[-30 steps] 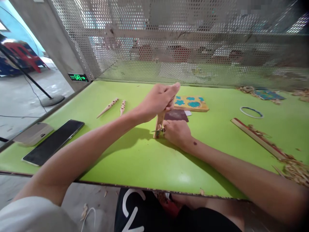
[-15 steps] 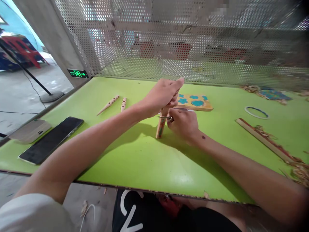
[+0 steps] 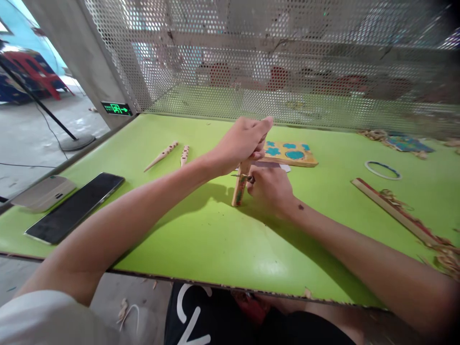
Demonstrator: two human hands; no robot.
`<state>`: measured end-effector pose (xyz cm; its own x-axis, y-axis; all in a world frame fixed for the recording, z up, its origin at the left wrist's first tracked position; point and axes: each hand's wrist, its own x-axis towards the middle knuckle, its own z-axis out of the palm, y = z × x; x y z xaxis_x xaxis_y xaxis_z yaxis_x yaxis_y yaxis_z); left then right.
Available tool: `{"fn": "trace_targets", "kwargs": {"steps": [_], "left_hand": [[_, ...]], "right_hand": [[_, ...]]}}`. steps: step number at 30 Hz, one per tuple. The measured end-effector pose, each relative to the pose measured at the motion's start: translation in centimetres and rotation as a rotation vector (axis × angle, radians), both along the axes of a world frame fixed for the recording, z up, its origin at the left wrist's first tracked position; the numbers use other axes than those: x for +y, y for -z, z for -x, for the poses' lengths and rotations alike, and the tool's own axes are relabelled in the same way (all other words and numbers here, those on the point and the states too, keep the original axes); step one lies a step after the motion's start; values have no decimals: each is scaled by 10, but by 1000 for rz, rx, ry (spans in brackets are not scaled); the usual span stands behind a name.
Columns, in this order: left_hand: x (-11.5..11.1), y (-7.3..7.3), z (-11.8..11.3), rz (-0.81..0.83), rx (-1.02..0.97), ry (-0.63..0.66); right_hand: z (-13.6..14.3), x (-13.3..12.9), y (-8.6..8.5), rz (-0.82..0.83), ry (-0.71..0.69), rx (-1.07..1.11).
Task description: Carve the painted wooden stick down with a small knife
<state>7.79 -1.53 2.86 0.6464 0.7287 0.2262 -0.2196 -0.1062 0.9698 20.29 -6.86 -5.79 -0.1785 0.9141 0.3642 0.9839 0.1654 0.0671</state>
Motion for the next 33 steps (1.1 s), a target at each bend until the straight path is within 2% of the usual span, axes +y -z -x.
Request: {"fn": "trace_targets", "kwargs": {"steps": [6, 10, 14, 18, 23, 33], "left_hand": [[-2, 0, 8, 10, -11, -37], [-1, -1, 13, 57, -24, -55], [-2, -3, 12, 114, -33, -46], [-1, -4, 6, 118, -30, 31], [4, -3, 2, 124, -21, 69], [3, -4, 9, 208, -41, 43]], "right_hand": [[6, -5, 8, 125, 39, 1], [5, -9, 14, 207, -3, -76], [1, -9, 14, 143, -6, -18], [2, -2, 4, 41, 33, 109], [7, 4, -6, -1, 103, 85], [15, -2, 8, 65, 143, 57]]}}
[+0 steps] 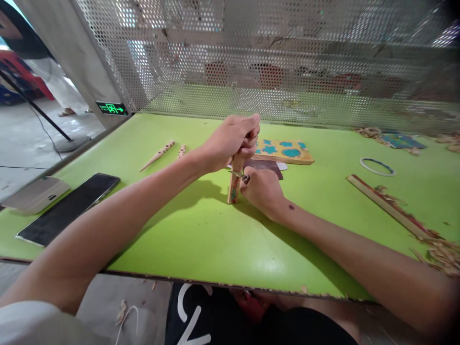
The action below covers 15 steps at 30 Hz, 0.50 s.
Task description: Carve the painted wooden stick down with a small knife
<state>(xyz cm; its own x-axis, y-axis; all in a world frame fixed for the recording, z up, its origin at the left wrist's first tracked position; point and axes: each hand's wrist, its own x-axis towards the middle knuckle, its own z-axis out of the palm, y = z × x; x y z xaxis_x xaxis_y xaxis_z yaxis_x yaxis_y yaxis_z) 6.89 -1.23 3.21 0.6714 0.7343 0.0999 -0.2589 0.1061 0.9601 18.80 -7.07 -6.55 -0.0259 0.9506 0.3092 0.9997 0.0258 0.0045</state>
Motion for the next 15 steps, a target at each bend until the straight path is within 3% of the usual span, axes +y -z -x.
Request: {"fn": "trace_targets", "kwargs": {"steps": [7, 15], "left_hand": [[6, 4, 9, 32, -31, -19], [1, -3, -3, 18, -18, -31]], "right_hand": [[-5, -8, 7, 115, -70, -102], [-11, 1, -6, -17, -52, 45]]}}
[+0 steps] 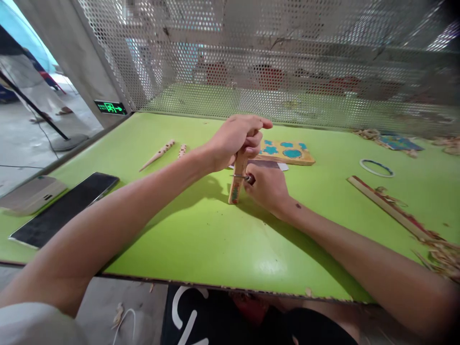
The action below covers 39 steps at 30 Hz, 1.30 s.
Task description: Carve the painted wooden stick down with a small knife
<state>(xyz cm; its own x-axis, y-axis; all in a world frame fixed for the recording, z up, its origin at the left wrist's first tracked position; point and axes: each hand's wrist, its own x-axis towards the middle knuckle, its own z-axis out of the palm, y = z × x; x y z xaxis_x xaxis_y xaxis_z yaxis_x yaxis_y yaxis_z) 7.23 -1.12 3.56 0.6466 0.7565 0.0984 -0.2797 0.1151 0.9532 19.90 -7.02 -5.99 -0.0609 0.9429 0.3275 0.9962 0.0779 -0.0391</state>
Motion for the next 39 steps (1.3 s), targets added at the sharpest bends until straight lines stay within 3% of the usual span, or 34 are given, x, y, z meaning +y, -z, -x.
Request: {"fn": "trace_targets", "kwargs": {"steps": [6, 13, 18, 27, 31, 39], "left_hand": [[-2, -9, 3, 12, 110, 71], [6, -3, 5, 11, 58, 26], [6, -2, 6, 89, 21, 0], [-6, -2, -1, 41, 58, -150], [-10, -2, -2, 132, 23, -159], [-2, 2, 6, 89, -37, -125]], "right_hand": [[3, 6, -14, -80, 84, -9], [11, -1, 2, 50, 78, -83], [7, -9, 10, 137, -21, -147], [7, 2, 0, -38, 32, -86], [7, -1, 4, 53, 1, -88], [6, -8, 6, 198, -97, -221]]}}
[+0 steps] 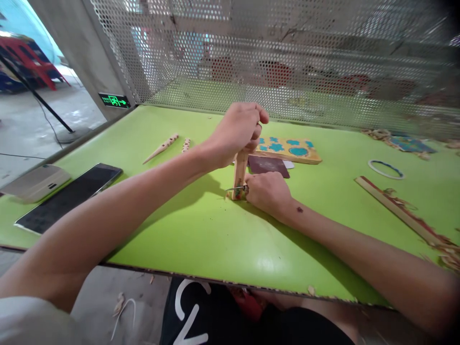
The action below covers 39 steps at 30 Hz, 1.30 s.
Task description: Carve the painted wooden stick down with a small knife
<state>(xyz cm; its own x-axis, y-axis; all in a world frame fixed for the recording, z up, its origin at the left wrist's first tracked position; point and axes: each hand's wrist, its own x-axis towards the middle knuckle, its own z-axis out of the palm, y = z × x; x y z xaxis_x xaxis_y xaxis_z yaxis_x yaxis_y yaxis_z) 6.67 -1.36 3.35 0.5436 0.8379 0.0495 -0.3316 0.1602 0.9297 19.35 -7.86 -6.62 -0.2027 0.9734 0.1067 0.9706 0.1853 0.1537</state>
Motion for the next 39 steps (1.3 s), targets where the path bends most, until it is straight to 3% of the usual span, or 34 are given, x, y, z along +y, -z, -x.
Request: {"fn": "trace_targets", "kwargs": {"steps": [7, 14, 21, 29, 33, 39], "left_hand": [[6, 6, -3, 165, -167, 39], [4, 3, 1, -68, -25, -16], [11, 6, 11, -45, -62, 2], [11, 7, 21, -15, -107, 58], [5, 4, 15, -111, -54, 66], [-1, 3, -2, -175, 1, -18]], "right_hand": [[3, 7, -4, -153, 79, 19], [11, 4, -6, -119, 87, 15], [9, 10, -6, -81, 16, 48], [-2, -2, -3, 40, -26, -30], [0, -1, -7, 23, 1, -14], [10, 0, -12, -59, 79, 14]]}}
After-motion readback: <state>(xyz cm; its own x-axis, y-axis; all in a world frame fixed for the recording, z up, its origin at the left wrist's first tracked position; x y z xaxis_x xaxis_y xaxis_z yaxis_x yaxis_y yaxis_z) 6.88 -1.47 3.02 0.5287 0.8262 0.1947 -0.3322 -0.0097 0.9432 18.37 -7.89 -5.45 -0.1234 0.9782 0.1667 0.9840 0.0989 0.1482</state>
